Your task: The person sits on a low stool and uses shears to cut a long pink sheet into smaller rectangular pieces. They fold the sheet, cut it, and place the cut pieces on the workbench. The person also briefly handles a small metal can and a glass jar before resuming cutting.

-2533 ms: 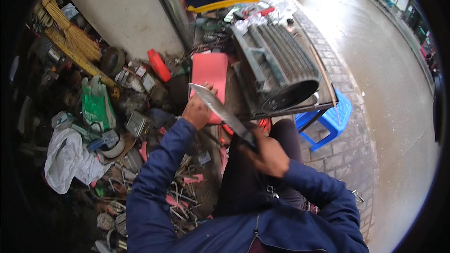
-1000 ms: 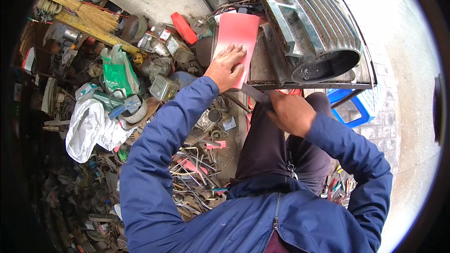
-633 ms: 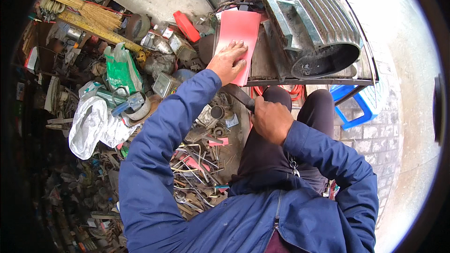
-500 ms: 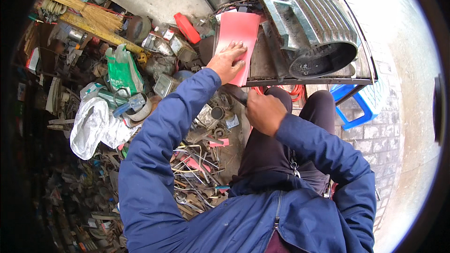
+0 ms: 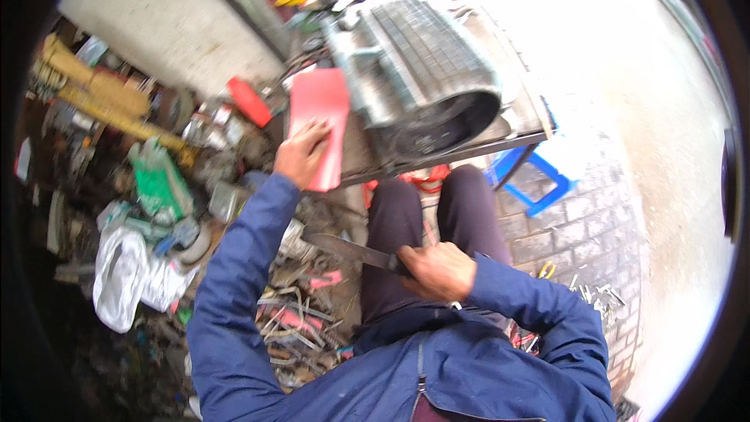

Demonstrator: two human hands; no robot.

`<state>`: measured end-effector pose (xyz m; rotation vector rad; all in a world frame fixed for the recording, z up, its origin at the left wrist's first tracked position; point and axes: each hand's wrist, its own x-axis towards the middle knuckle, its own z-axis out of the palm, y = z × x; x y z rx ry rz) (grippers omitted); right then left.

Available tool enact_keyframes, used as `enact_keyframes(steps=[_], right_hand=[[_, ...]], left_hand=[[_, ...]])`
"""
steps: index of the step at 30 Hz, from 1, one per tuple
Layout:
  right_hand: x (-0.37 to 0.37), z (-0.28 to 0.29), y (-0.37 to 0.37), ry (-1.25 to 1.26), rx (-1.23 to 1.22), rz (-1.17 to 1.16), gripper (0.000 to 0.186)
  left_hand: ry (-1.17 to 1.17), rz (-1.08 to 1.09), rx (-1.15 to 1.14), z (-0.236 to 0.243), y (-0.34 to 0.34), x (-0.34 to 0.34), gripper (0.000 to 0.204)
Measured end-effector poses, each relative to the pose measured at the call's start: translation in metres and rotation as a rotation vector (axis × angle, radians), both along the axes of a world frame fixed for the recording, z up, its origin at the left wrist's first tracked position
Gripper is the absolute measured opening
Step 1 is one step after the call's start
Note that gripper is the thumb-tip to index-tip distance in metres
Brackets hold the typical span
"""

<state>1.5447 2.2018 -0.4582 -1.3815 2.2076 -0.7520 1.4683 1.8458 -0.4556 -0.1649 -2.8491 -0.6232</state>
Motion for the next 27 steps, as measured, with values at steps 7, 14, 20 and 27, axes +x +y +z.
enact_keyframes(steps=[7,14,20,27], right_hand=[[-0.034,0.124,0.168,-0.014,-0.288,-0.51,0.027],[-0.184,0.108,0.17,0.21,0.073,-0.986,0.034],[-0.272,0.06,0.111,0.257,0.186,-0.942,0.039],[-0.267,0.041,0.1,0.391,0.188,-0.908,0.049]], left_hand=[[0.143,0.271,-0.229,0.007,-0.006,-0.003,0.08],[-0.19,0.552,-0.134,0.02,-0.005,-0.014,0.107],[-0.345,0.638,-0.155,0.04,0.006,-0.022,0.109],[-0.455,0.674,-0.139,0.044,0.004,-0.031,0.114]])
